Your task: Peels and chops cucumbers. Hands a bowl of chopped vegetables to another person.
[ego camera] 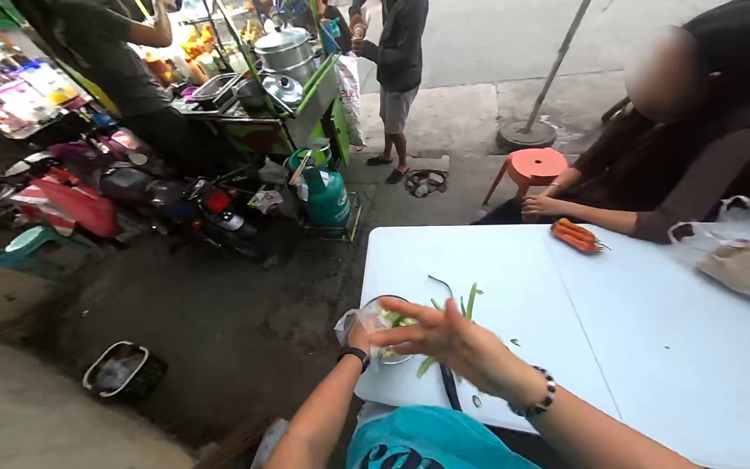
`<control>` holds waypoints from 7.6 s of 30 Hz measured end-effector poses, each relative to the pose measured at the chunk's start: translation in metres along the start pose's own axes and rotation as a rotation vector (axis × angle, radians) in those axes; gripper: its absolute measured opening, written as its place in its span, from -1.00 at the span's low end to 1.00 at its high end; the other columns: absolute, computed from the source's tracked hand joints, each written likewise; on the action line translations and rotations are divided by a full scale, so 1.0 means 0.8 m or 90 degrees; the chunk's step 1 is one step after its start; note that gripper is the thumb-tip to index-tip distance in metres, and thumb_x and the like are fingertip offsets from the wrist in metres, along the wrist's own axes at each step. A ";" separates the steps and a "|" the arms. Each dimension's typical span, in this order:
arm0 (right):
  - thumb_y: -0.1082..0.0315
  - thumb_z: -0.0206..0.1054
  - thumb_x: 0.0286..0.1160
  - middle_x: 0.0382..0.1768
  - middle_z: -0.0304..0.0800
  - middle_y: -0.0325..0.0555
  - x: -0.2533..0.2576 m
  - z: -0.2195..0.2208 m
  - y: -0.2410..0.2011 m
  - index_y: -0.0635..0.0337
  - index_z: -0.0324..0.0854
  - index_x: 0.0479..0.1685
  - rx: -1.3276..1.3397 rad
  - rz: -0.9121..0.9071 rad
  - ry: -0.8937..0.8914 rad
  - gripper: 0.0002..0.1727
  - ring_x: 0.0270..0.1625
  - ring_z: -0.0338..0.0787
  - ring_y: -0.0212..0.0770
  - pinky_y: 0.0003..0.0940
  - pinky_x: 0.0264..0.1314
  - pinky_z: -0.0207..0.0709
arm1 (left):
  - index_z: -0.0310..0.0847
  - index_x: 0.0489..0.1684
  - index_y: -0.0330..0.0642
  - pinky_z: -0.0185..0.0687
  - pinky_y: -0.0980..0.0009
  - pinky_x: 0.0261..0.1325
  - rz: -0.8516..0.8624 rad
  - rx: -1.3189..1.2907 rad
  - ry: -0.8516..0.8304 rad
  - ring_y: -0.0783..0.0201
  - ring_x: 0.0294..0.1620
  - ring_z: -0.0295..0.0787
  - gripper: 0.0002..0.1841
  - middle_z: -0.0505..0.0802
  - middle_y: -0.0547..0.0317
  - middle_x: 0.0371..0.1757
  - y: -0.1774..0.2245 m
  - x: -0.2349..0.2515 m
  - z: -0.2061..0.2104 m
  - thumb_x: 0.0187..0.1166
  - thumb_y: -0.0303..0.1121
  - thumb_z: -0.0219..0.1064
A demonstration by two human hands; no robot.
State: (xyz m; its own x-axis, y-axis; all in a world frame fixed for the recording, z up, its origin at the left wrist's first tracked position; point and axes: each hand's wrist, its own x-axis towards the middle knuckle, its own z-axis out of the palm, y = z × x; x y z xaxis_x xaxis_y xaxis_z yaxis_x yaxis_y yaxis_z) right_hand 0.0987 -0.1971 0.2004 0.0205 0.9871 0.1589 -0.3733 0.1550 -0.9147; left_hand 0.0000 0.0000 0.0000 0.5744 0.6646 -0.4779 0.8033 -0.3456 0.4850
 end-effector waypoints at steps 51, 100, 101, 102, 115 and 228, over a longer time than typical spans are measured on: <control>0.37 0.41 0.41 -0.09 0.83 0.15 -0.197 -0.198 0.236 0.17 0.61 0.30 -0.624 0.407 0.594 -0.57 -0.08 0.84 0.19 0.32 -0.05 0.66 | 0.49 0.44 -0.03 0.81 0.23 0.00 0.204 -1.019 -0.508 0.18 -0.10 0.80 -0.32 0.78 0.09 0.00 0.129 -0.086 -0.032 0.42 0.13 0.50; 0.04 0.09 0.81 -0.38 0.64 -0.21 -0.169 -0.067 0.105 0.15 0.76 0.19 -0.803 -0.181 0.401 -0.56 -0.37 0.63 -0.33 -0.39 -0.36 0.54 | 0.61 -0.11 -0.02 0.55 0.57 -0.52 0.100 -0.967 -0.560 0.43 -0.54 0.59 -0.38 0.67 0.26 -0.40 0.174 -0.133 -0.029 0.72 0.33 -0.13; 0.05 0.09 0.81 -0.38 0.64 -0.20 -0.169 -0.067 0.106 0.16 0.77 0.18 -0.805 -0.184 0.406 -0.56 -0.38 0.63 -0.32 -0.39 -0.37 0.53 | 0.60 -0.13 -0.02 0.54 0.57 -0.53 0.101 -0.962 -0.561 0.43 -0.55 0.58 -0.37 0.66 0.27 -0.41 0.174 -0.133 -0.028 0.73 0.34 -0.15; 0.05 0.09 0.81 -0.38 0.64 -0.20 -0.168 -0.067 0.106 0.16 0.77 0.18 -0.805 -0.188 0.409 -0.56 -0.37 0.63 -0.32 -0.39 -0.36 0.53 | 0.60 -0.14 -0.02 0.53 0.57 -0.53 0.105 -0.959 -0.560 0.42 -0.56 0.58 -0.37 0.65 0.26 -0.42 0.173 -0.133 -0.027 0.73 0.33 -0.15; 0.07 0.09 0.81 -0.32 0.70 -0.19 -0.161 -0.067 0.115 0.19 0.76 0.16 -0.786 -0.187 0.411 -0.57 -0.35 0.65 -0.33 -0.40 -0.33 0.55 | 0.63 -0.03 -0.01 0.61 0.53 -0.48 0.119 -0.958 -0.523 0.39 -0.51 0.64 -0.49 0.70 0.22 -0.39 0.164 -0.130 -0.017 0.75 0.22 -0.02; 0.08 0.14 0.80 -0.26 0.82 -0.03 -0.142 -0.076 0.194 0.17 0.69 0.20 -0.670 0.116 0.719 -0.62 -0.30 0.82 -0.03 0.03 -0.26 0.69 | 0.53 -0.01 -0.14 0.61 0.41 -0.57 -0.001 -0.784 -0.191 0.31 -0.61 0.59 -0.52 0.65 0.14 -0.50 0.132 -0.131 0.069 0.87 0.05 -0.17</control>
State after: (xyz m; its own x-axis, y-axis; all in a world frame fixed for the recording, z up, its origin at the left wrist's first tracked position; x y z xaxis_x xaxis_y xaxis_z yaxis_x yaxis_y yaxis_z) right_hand 0.0946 -0.2824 0.0180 0.8927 0.4369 0.1103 0.3375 -0.4863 -0.8060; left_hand 0.0329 -0.1427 0.0609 0.7162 0.4326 -0.5477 0.2189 0.6059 0.7648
